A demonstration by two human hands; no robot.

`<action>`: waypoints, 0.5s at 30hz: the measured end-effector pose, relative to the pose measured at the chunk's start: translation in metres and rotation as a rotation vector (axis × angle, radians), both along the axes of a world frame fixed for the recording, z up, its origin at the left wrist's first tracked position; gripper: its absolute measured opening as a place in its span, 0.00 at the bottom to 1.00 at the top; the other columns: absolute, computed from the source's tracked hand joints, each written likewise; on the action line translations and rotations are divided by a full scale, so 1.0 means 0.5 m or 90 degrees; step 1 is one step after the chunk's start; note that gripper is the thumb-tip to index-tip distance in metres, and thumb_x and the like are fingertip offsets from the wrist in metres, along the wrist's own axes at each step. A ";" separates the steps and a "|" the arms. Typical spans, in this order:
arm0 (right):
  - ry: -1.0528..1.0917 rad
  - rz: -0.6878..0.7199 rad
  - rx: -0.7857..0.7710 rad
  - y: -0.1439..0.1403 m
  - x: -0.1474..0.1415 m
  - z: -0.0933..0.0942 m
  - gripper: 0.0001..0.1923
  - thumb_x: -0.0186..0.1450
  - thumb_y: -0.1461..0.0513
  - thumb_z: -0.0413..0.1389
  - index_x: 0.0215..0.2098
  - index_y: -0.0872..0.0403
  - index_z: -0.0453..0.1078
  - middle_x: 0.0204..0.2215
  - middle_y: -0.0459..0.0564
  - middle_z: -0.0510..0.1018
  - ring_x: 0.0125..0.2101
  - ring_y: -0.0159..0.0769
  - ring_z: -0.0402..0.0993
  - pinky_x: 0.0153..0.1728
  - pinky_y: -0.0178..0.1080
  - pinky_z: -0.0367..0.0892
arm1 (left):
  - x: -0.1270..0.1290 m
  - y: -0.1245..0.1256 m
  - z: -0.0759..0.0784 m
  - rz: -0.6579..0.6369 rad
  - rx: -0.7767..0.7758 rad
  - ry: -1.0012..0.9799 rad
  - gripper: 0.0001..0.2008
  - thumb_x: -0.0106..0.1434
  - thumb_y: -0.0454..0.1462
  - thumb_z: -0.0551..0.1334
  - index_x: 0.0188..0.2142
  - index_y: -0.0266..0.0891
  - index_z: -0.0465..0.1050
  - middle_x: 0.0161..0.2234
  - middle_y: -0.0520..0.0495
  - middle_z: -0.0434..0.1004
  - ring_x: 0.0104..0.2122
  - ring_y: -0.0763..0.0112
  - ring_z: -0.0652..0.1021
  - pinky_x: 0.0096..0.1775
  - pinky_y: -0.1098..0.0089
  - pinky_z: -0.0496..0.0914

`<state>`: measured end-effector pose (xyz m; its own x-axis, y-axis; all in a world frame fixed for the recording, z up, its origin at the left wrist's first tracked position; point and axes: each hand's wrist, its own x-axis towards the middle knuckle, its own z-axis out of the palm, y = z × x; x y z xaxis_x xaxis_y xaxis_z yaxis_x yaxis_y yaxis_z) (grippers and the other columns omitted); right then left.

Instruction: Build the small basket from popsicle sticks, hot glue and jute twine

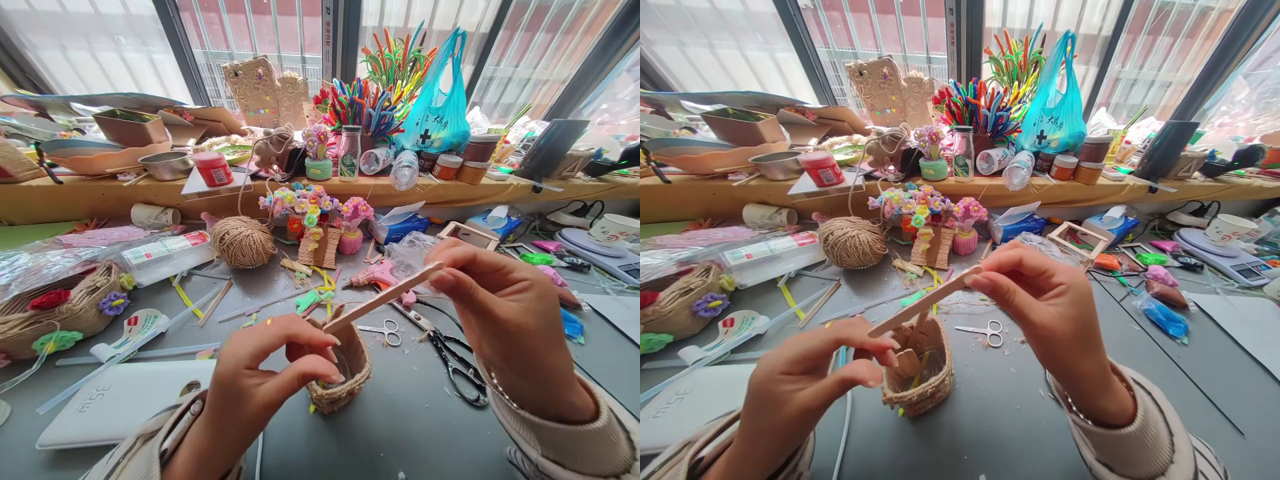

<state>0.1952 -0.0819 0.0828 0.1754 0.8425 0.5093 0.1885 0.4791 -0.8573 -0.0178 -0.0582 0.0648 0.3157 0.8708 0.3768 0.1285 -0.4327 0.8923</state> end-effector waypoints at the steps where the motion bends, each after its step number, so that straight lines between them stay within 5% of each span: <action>1: -0.008 -0.017 0.002 -0.001 0.007 0.003 0.02 0.57 0.61 0.57 0.28 0.46 0.71 0.23 0.42 0.69 0.25 0.28 0.64 0.21 0.33 0.59 | -0.004 0.003 0.006 0.004 0.018 0.022 0.05 0.46 0.33 0.67 0.23 0.45 0.76 0.19 0.55 0.76 0.20 0.75 0.73 0.25 0.77 0.65; 7: -0.229 -0.069 0.002 0.005 0.028 0.017 0.02 0.56 0.60 0.58 0.25 0.45 0.70 0.23 0.42 0.70 0.26 0.29 0.65 0.23 0.34 0.60 | -0.031 0.026 0.029 0.057 0.159 0.214 0.04 0.48 0.41 0.66 0.26 0.46 0.76 0.21 0.56 0.77 0.16 0.78 0.70 0.20 0.79 0.63; 15: -0.534 0.087 0.065 0.031 -0.010 -0.018 0.04 0.59 0.61 0.55 0.27 0.51 0.69 0.24 0.46 0.73 0.26 0.28 0.68 0.27 0.31 0.65 | -0.019 0.020 -0.003 0.000 0.161 0.380 0.04 0.55 0.40 0.60 0.28 0.45 0.73 0.21 0.58 0.76 0.12 0.80 0.66 0.17 0.79 0.59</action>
<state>0.1902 -0.0667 0.0740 -0.3934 0.7713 0.5004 0.6758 0.6116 -0.4114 -0.0273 -0.0483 0.0635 0.5337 0.7788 0.3296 0.5717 -0.6194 0.5380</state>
